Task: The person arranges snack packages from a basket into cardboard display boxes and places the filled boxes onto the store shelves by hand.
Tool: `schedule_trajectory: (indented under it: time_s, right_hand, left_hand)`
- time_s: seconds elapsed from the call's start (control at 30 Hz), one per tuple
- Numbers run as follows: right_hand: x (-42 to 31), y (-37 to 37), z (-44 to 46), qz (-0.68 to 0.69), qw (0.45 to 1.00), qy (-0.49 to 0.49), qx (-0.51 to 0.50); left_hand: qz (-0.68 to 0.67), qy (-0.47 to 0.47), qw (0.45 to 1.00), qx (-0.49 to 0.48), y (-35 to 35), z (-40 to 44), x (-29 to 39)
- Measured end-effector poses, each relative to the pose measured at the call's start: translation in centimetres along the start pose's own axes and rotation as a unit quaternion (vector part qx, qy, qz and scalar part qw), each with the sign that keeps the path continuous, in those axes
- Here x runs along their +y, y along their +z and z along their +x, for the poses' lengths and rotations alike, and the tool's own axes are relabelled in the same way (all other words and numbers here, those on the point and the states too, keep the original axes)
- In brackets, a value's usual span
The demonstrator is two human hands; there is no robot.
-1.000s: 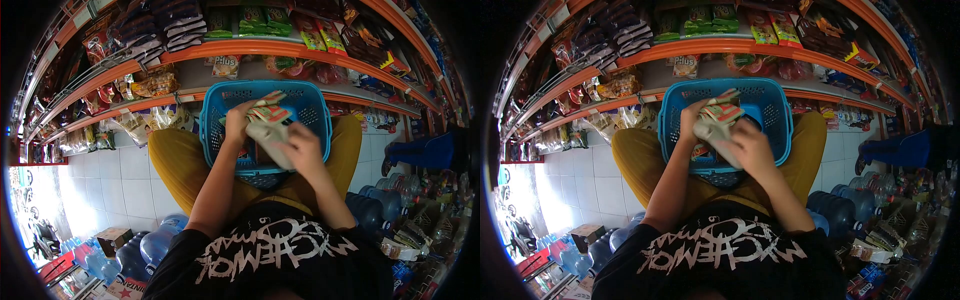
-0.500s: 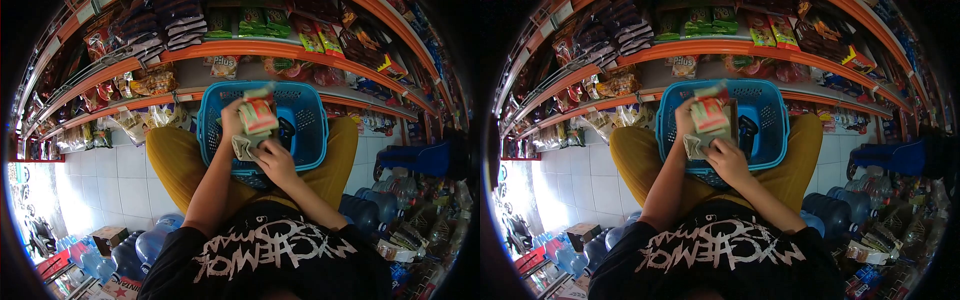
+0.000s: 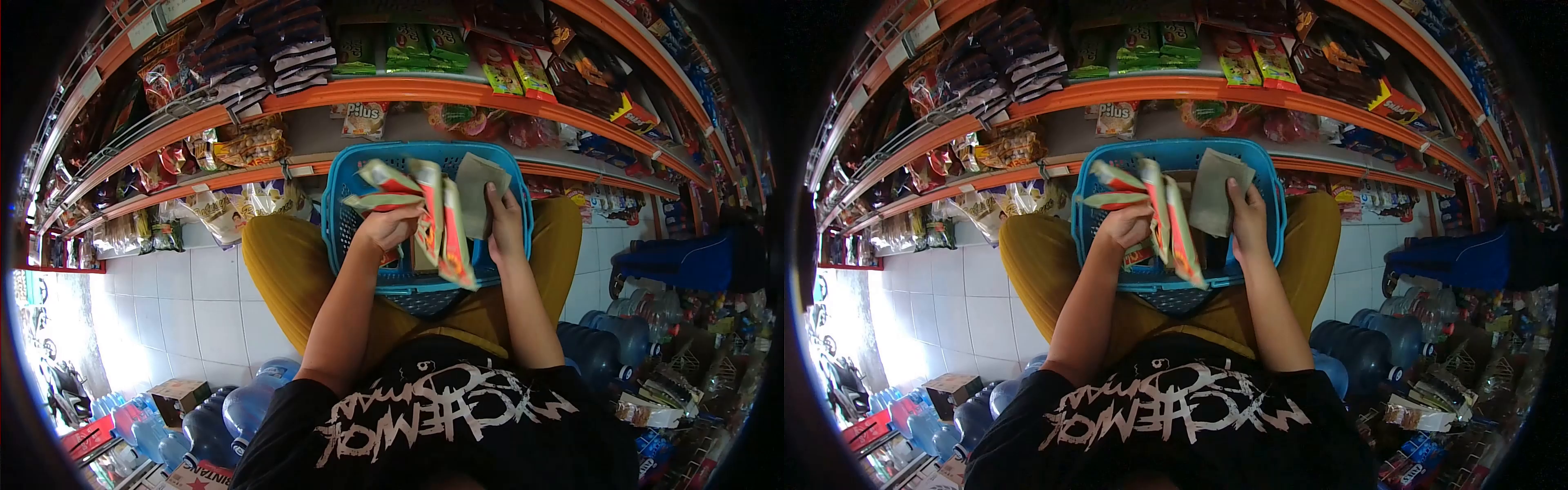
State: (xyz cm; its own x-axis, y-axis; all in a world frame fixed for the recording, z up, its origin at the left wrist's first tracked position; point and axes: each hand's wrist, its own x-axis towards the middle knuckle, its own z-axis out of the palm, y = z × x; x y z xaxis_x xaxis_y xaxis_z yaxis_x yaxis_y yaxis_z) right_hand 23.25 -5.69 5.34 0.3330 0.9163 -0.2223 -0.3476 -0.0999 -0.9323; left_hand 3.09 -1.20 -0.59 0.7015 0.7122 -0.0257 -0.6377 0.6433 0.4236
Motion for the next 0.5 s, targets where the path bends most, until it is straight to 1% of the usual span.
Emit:
schedule_trajectory:
  time_s: [0.03, 0.07, 0.1, 0.17, 0.2, 0.23, 0.27, 0.3, 0.33, 0.37, 0.4, 0.43, 0.47, 0.5]
  right_hand:
    - [-0.1, 0.3, -0.1, 0.056, 0.997, 0.018, -0.054]
    - [-0.4, 0.6, -0.4, 0.069, 0.993, 0.048, -0.088]
    - [-0.2, 0.7, -0.4, 0.074, 0.99, 0.075, -0.096]
    - [0.1, 1.2, -0.6, 0.007, 0.992, 0.091, -0.084]
    - [0.3, 1.5, -0.7, 0.006, 0.993, 0.098, -0.061]
    - [0.6, 1.8, -0.8, 0.006, 0.993, 0.097, -0.06]
    - [1.2, 1.9, -1.0, 0.043, 0.992, 0.111, -0.036]
    - [1.8, 2.0, -1.2, 0.08, 0.989, 0.126, -0.013]
    - [2.6, 2.0, -1.1, 0.076, 0.989, 0.123, 0.009]
    - [3.1, 2.1, -1.0, 0.076, 0.989, 0.125, 0.006]
    - [3.5, 2.2, -1.0, 0.054, 0.994, 0.091, 0.015]
    - [3.8, 2.3, -1.0, 0.032, 0.998, 0.056, 0.025]
    - [3.8, 2.1, -0.6, 0.004, 1.0, 0.003, 0.014]
    - [3.6, 2.1, -0.6, 0.003, 1.0, 0.005, 0.015]
  left_hand:
    - [0.078, 0.013, 0.996, 0.049, 1.3, 0.1, 0.0]
    - [0.123, -0.014, 0.987, 0.104, 2.3, 0.4, 0.2]
    - [0.164, -0.002, 0.981, 0.104, 2.9, 0.9, 0.2]
    - [0.23, 0.089, 0.96, 0.13, 4.1, 2.1, -0.1]
    - [0.287, 0.079, 0.936, 0.186, 3.0, 2.3, -0.7]
    - [0.287, 0.079, 0.937, 0.184, 2.1, 2.5, -1.5]
    - [0.447, 0.12, 0.841, 0.278, 1.2, 2.8, -2.3]
    - [0.587, 0.156, 0.707, 0.362, 1.2, 2.8, -2.6]
    - [0.64, 0.236, 0.666, 0.302, 0.9, 2.6, -2.6]
    - [0.64, 0.237, 0.664, 0.304, 0.8, 2.6, -2.8]
    - [0.598, 0.171, 0.744, 0.244, 1.0, 2.7, -3.1]
    - [0.546, 0.102, 0.812, 0.18, 1.3, 2.8, -3.3]
    - [0.531, 0.11, 0.817, 0.194, 1.5, 2.6, -3.7]
    - [0.41, 0.067, 0.887, 0.204, 1.6, 2.8, -3.9]
